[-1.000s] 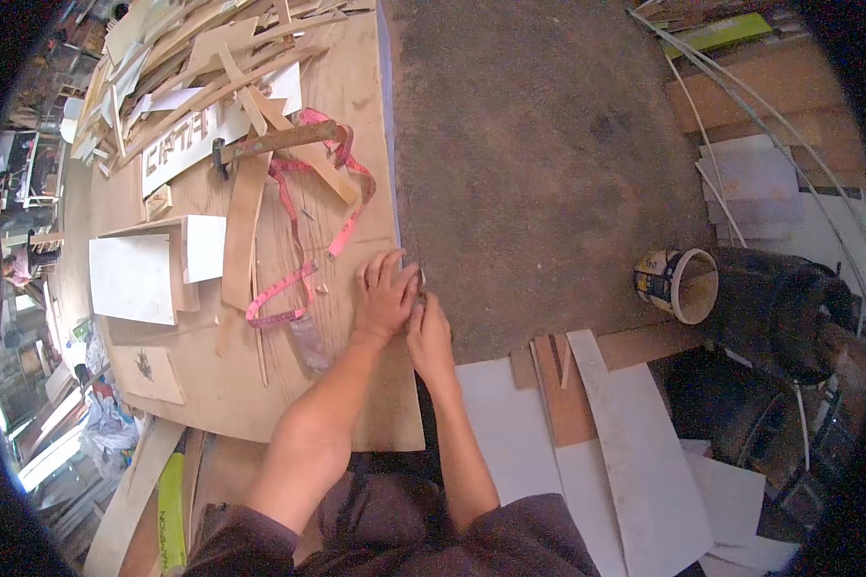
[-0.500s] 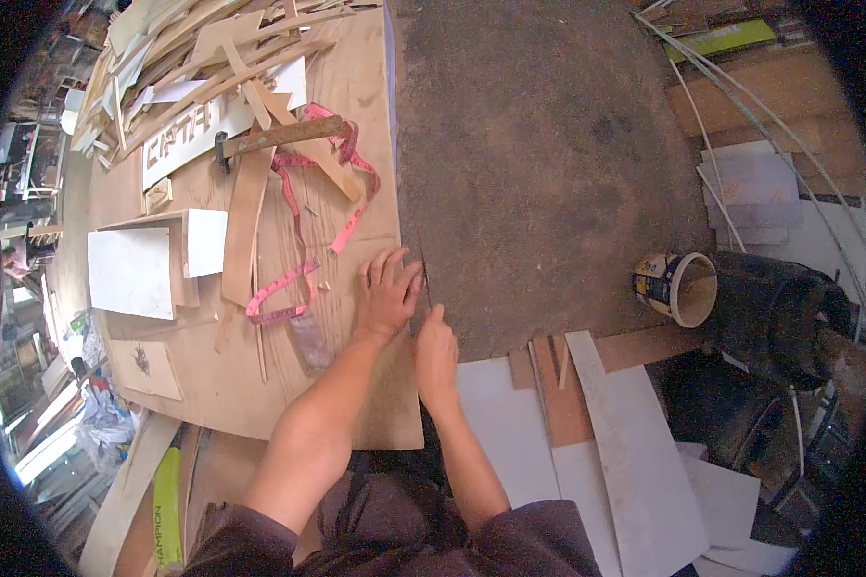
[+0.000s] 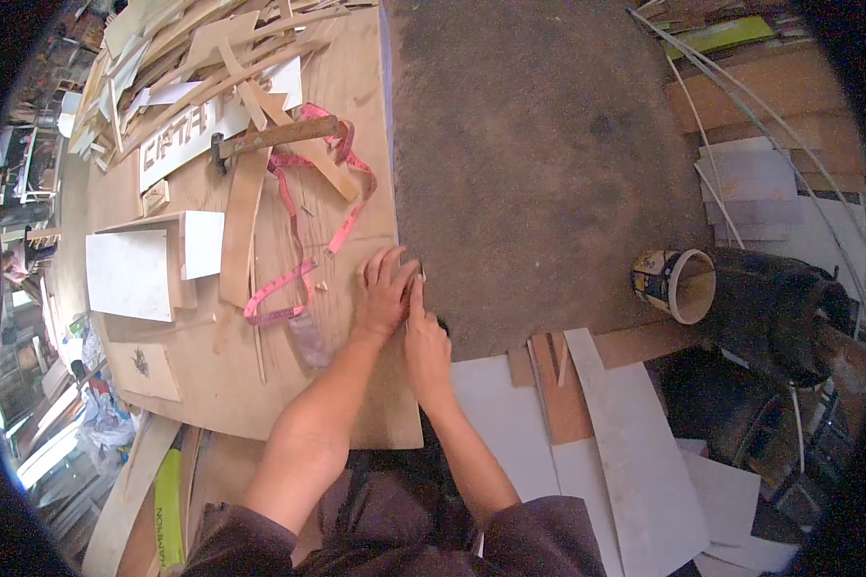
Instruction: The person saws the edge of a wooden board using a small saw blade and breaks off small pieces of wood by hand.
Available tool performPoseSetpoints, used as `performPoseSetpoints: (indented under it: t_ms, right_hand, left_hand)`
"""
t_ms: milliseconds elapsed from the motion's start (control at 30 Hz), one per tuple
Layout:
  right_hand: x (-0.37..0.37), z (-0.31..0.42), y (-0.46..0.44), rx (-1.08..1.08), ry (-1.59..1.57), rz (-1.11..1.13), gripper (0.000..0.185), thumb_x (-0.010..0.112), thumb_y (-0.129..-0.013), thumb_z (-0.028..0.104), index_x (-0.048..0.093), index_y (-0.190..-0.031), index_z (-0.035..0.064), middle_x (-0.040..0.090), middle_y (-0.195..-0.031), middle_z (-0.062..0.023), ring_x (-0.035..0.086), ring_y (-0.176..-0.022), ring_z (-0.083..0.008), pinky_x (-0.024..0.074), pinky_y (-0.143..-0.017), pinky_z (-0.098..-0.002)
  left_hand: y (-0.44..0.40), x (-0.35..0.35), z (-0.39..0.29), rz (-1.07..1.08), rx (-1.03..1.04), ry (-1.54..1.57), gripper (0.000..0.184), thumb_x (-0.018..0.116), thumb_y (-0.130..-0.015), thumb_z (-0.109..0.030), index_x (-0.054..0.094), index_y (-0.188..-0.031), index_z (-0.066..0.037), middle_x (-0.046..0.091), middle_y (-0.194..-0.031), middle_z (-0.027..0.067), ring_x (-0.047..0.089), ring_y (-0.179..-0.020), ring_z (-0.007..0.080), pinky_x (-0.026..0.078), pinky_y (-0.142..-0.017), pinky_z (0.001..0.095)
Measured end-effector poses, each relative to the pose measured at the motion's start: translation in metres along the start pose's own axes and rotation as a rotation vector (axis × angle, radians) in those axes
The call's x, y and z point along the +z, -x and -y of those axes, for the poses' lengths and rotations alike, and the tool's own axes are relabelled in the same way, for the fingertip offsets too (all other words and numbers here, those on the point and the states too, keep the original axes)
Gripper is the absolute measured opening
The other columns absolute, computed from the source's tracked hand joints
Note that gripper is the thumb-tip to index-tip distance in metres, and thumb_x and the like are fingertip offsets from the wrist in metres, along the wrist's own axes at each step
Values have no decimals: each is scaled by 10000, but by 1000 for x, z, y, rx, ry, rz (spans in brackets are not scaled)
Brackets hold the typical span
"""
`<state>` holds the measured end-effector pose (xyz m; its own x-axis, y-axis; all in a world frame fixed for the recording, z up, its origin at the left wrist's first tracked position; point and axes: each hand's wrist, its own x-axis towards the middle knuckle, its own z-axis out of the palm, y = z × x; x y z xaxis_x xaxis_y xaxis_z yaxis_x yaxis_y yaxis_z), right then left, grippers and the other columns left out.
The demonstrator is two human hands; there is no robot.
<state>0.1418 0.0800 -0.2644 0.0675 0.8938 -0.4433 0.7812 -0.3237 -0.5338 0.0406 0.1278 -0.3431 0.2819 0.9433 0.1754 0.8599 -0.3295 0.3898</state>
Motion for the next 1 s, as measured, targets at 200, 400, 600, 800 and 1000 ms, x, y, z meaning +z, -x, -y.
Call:
performPoseSetpoints:
  t_ms: [200, 400, 600, 800, 1000]
  right_hand:
    - [-4, -2, -2, -30, 40, -37, 826, 517, -843, -15, 110, -1556, 71, 653, -820, -276, 661, -760, -459, 522, -676, -546]
    - [-14, -9, 1, -45, 57, 44, 826, 537, -829, -17, 132, -1546, 43, 659, -814, -286, 661, -759, -462, 518, -670, -553]
    - [-7, -9, -12, -122, 139, -5, 781, 550, -834, 21, 176, -1520, -17, 660, -726, -247, 665, -658, -422, 524, -591, -514]
    - [-10, -3, 29, -35, 148, 20, 767, 555, -828, 43, 212, -1511, -21, 663, -688, -217, 660, -582, -368, 524, -533, -463]
    - [2, -6, 4, -139, 168, -135, 813, 558, -795, 30, 195, -1520, -19, 651, -638, -206, 658, -548, -352, 514, -499, -457]
  left_hand:
    - [3, 2, 0, 17, -19, -24, 264, 628, -882, -260, 611, -1137, -195, 499, -1339, 41, 395, -1300, 233, 268, -1093, 462]
    - [0, 0, 0, 12, -3, 19, 313, 635, -874, -252, 613, -1177, -174, 498, -1352, 45, 393, -1308, 272, 262, -1097, 471]
    - [1, 2, -1, 11, 10, -69, 294, 642, -871, -245, 624, -1156, -178, 500, -1349, 45, 400, -1303, 257, 269, -1088, 463]
    - [-2, -1, -1, -7, 4, -2, 307, 652, -859, -241, 624, -1159, -179, 500, -1349, 45, 411, -1290, 257, 275, -1083, 458]
    - [3, 4, 5, 13, 31, -81, 265, 603, -902, -281, 626, -1155, -205, 492, -1353, 32, 390, -1303, 235, 264, -1095, 464]
